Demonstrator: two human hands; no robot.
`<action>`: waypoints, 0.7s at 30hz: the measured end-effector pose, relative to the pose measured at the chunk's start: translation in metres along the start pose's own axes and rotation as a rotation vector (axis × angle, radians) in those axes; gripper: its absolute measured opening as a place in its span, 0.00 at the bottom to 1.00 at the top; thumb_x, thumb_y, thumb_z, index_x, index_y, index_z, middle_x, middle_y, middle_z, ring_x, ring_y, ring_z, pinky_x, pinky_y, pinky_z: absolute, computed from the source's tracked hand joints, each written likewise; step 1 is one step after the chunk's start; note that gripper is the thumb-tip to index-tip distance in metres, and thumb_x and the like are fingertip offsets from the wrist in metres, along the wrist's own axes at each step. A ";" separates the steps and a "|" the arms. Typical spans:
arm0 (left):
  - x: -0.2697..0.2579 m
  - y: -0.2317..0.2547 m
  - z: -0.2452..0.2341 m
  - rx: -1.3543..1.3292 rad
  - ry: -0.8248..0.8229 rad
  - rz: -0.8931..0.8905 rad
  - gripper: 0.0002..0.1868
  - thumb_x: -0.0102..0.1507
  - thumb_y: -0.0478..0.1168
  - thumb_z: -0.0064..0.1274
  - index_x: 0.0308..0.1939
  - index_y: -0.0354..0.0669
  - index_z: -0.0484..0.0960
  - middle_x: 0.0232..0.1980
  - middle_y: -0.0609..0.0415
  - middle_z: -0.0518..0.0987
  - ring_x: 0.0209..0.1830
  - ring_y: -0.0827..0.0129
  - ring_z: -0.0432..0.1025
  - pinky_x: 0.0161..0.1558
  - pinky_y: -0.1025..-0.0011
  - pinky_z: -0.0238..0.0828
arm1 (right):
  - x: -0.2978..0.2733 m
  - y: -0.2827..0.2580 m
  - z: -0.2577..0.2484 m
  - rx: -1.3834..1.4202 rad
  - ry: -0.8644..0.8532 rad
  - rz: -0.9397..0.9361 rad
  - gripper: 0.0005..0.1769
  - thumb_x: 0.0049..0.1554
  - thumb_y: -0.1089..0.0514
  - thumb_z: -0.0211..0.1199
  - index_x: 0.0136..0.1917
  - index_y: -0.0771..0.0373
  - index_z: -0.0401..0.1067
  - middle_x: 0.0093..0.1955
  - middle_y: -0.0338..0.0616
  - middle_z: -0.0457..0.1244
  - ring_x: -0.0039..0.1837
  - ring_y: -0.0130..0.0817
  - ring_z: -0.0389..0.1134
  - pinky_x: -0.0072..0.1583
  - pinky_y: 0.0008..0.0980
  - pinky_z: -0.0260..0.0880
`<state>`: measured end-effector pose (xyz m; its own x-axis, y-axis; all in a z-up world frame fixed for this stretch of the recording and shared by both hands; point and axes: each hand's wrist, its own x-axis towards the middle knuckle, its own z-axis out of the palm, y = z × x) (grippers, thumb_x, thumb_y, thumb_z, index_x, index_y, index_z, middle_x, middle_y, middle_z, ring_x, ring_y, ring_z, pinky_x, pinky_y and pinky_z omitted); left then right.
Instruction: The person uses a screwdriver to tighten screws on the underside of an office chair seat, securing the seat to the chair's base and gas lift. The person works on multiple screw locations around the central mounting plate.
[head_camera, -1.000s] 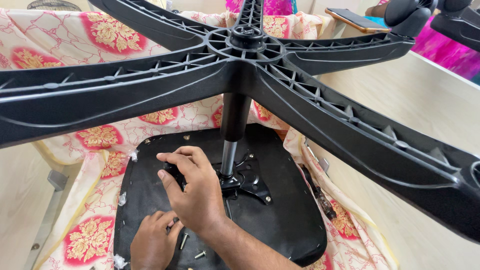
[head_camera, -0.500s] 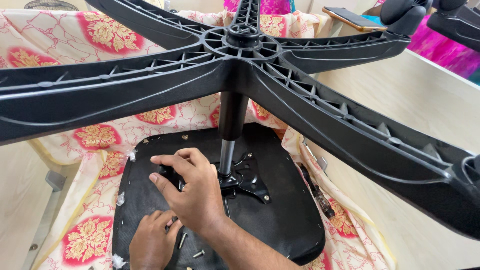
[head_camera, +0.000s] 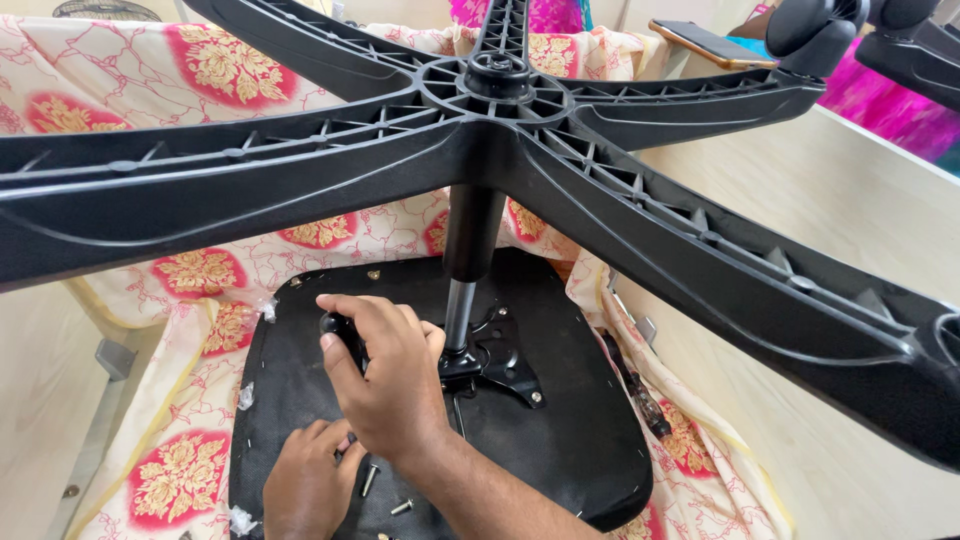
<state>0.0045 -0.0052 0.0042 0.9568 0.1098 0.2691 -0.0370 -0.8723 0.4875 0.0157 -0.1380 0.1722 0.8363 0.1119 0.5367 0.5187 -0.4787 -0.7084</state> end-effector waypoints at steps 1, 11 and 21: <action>0.000 -0.001 0.001 -0.001 -0.002 -0.004 0.12 0.54 0.47 0.63 0.40 0.51 0.85 0.35 0.61 0.81 0.40 0.60 0.75 0.43 0.62 0.74 | 0.000 0.000 0.001 -0.005 0.002 -0.021 0.16 0.62 0.57 0.58 0.63 0.55 0.74 0.57 0.35 0.67 0.57 0.29 0.64 0.64 0.39 0.52; 0.001 -0.004 0.000 -0.051 0.008 0.059 0.13 0.55 0.45 0.62 0.44 0.54 0.86 0.35 0.60 0.81 0.40 0.59 0.75 0.42 0.61 0.74 | 0.001 0.000 0.008 0.114 0.090 -0.067 0.15 0.64 0.61 0.54 0.62 0.61 0.74 0.58 0.41 0.68 0.57 0.34 0.69 0.61 0.39 0.64; 0.001 0.011 -0.011 -0.207 0.065 -0.108 0.10 0.59 0.48 0.60 0.40 0.50 0.83 0.34 0.57 0.80 0.39 0.62 0.77 0.41 0.62 0.74 | 0.016 -0.002 0.008 0.387 0.134 0.162 0.15 0.63 0.64 0.54 0.62 0.62 0.73 0.54 0.42 0.65 0.40 0.26 0.64 0.41 0.28 0.69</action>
<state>0.0019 -0.0090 0.0191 0.9381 0.2338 0.2555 0.0003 -0.7384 0.6744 0.0292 -0.1287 0.1785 0.8950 -0.0643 0.4414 0.4326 -0.1162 -0.8941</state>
